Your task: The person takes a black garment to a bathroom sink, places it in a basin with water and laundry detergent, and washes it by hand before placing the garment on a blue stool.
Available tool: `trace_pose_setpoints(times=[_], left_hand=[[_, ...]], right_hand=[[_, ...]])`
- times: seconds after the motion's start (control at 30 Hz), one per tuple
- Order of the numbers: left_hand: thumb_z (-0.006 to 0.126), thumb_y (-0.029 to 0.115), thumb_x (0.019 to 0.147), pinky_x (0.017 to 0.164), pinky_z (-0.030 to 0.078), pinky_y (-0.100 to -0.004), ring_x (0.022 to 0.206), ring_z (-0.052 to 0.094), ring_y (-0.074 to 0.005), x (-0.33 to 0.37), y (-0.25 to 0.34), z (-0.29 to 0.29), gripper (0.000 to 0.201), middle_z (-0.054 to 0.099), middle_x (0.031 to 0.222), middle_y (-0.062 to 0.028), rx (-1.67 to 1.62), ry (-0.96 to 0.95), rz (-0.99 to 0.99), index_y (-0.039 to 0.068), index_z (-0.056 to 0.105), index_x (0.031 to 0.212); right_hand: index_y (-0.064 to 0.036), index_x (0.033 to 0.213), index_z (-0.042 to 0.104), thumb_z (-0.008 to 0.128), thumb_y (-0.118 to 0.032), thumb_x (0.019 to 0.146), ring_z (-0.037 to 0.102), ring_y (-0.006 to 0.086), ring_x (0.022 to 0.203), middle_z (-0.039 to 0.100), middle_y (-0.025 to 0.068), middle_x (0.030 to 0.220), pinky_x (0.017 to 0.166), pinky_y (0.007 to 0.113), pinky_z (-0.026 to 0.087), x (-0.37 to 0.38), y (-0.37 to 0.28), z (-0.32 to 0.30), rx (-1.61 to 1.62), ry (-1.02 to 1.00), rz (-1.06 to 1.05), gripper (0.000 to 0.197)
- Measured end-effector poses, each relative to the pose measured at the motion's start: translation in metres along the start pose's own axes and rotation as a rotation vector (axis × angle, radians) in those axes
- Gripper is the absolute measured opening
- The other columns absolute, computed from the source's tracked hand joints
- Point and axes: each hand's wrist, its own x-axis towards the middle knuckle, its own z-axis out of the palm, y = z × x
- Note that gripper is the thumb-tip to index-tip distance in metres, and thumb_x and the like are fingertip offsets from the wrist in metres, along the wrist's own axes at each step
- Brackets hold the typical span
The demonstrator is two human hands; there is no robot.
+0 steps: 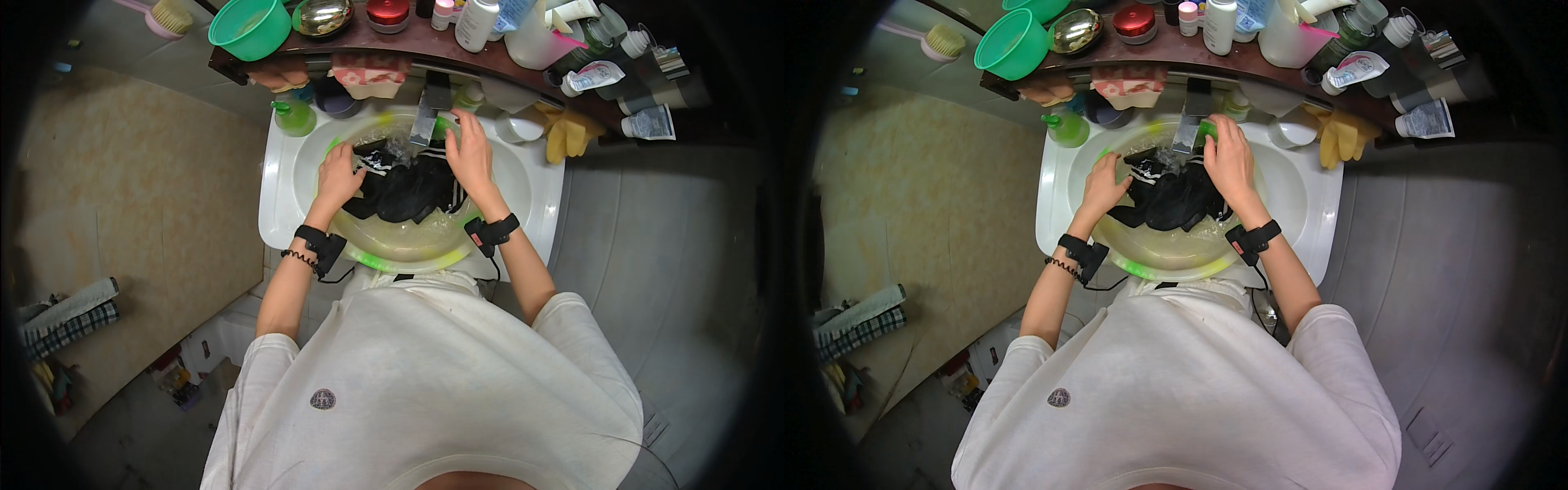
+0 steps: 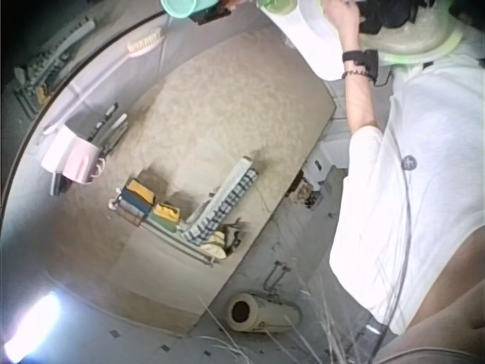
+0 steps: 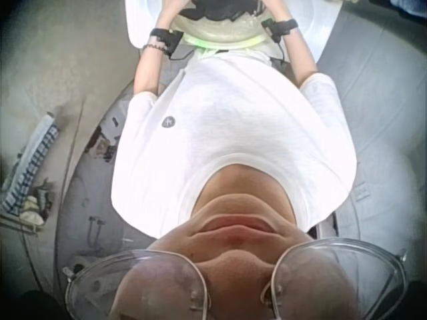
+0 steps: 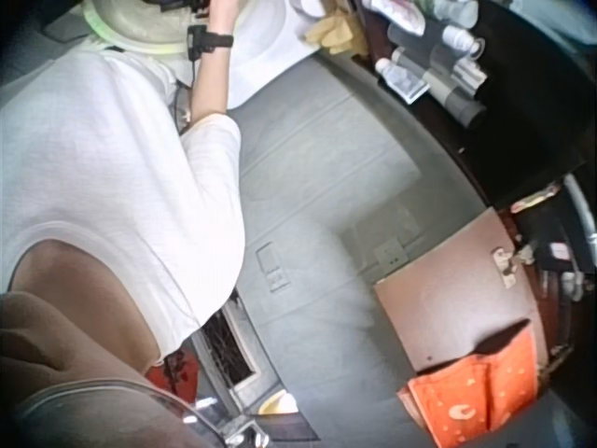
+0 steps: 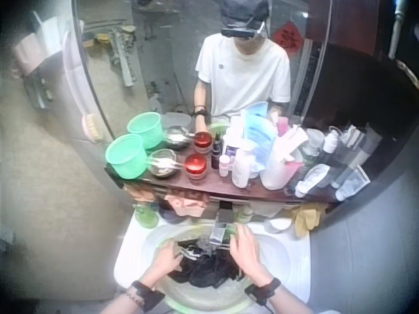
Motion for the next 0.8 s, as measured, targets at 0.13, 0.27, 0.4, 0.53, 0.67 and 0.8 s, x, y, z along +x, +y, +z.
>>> trace_pose_setpoints(times=[0.13,0.27,0.4,0.53,0.67,0.8], left_hand=[[0.061,0.016,0.068,0.093,0.027,-0.0411,0.115,0.031,-0.0319,-0.021,-0.011,0.003,0.059,0.034,0.123,-0.0174,0.054,0.059,-0.031,0.001,0.034,0.118],[0.059,0.018,0.071,0.094,0.027,-0.0392,0.115,0.031,-0.0330,-0.038,-0.029,0.001,0.060,0.032,0.124,-0.0196,0.067,0.150,-0.115,-0.001,0.030,0.120],[0.053,0.023,0.078,0.092,0.030,-0.0375,0.110,0.036,-0.0357,-0.047,-0.043,0.015,0.054,0.037,0.119,-0.0235,-0.128,0.240,-0.329,-0.004,0.031,0.120],[0.050,0.026,0.079,0.089,0.033,-0.0379,0.107,0.039,-0.0347,-0.044,-0.039,0.016,0.051,0.042,0.114,-0.0214,-0.132,0.269,-0.254,-0.002,0.034,0.118],[0.051,0.026,0.079,0.087,0.035,-0.0381,0.104,0.042,-0.0336,-0.044,-0.041,0.016,0.046,0.045,0.111,-0.0194,-0.142,0.282,-0.274,-0.002,0.039,0.114],[0.052,0.025,0.078,0.085,0.036,-0.0377,0.102,0.043,-0.0326,-0.045,-0.042,0.016,0.042,0.046,0.109,-0.0174,-0.140,0.269,-0.289,-0.001,0.043,0.110]], right_hand=[[-0.0032,0.105,0.045,0.050,-0.005,0.072,0.046,0.0313,0.099,0.047,0.0133,0.110,0.081,0.036,0.039,0.003,0.000,-0.006,-0.026,0.082,-0.098,0.034],[-0.0057,0.113,0.043,0.051,-0.004,0.070,0.045,0.0309,0.100,0.043,0.0125,0.116,0.084,0.036,0.038,0.005,-0.003,-0.010,-0.060,-0.027,-0.138,0.044],[-0.0068,0.115,0.042,0.051,-0.003,0.070,0.045,0.0311,0.101,0.041,0.0124,0.119,0.085,0.036,0.038,0.002,-0.006,-0.009,-0.053,-0.058,-0.141,0.047],[-0.0064,0.115,0.042,0.050,-0.002,0.070,0.044,0.0314,0.102,0.041,0.0134,0.119,0.085,0.036,0.038,0.002,-0.005,-0.008,-0.064,-0.057,-0.143,0.046],[-0.0073,0.116,0.041,0.050,-0.002,0.071,0.044,0.0320,0.103,0.041,0.0147,0.119,0.084,0.036,0.038,0.001,-0.006,-0.008,-0.080,-0.061,-0.122,0.046],[-0.0083,0.117,0.041,0.050,-0.002,0.071,0.044,0.0324,0.103,0.041,0.0149,0.118,0.084,0.037,0.039,0.000,-0.008,-0.009,-0.085,-0.064,-0.126,0.047]])
